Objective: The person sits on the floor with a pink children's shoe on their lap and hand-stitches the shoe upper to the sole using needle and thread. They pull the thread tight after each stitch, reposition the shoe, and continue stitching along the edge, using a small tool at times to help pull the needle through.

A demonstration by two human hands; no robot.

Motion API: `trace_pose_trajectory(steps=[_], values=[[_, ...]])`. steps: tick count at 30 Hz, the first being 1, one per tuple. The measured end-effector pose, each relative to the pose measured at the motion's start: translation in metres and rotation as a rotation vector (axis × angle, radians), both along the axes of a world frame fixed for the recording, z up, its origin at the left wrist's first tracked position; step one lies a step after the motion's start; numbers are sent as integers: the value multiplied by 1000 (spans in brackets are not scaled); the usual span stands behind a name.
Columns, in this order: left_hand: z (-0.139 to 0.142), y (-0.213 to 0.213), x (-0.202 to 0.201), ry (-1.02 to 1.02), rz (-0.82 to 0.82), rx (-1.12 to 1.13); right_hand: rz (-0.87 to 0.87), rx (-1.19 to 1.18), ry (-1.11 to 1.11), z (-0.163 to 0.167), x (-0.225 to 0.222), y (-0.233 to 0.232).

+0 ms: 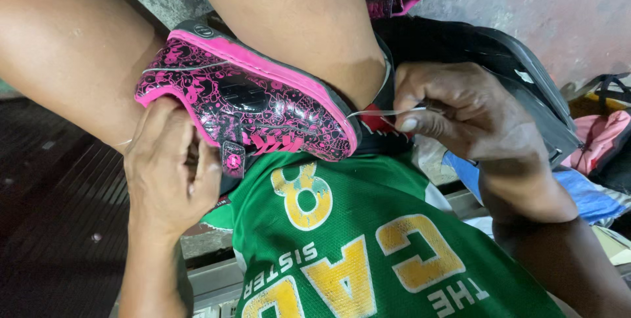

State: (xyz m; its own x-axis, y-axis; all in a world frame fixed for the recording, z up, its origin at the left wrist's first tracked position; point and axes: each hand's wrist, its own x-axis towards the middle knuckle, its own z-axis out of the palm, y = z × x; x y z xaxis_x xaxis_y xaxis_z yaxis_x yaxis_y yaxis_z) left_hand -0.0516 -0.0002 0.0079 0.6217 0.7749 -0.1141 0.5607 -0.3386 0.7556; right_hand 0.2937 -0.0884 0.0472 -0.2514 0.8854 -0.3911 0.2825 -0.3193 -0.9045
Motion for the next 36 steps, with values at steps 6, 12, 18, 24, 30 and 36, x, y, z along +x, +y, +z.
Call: trace_pose_trajectory(steps=[6,12,18,24,30,36], values=[[0,7,3,99,-66,-2,-304,51,453,-1,-43,-8],[3,17,4,41,-100,49,-114,169,39,-29,-76,0],[-6,38,-10,-93,-104,-2,-126,306,-88,-39,-90,19],[10,48,-12,-4,-59,-143,-177,214,-44,-43,-89,12],[32,33,5,31,-230,11,-319,-91,315,-39,-63,-5],[24,14,31,-83,-271,-260,-683,111,158,-33,-13,-11]])
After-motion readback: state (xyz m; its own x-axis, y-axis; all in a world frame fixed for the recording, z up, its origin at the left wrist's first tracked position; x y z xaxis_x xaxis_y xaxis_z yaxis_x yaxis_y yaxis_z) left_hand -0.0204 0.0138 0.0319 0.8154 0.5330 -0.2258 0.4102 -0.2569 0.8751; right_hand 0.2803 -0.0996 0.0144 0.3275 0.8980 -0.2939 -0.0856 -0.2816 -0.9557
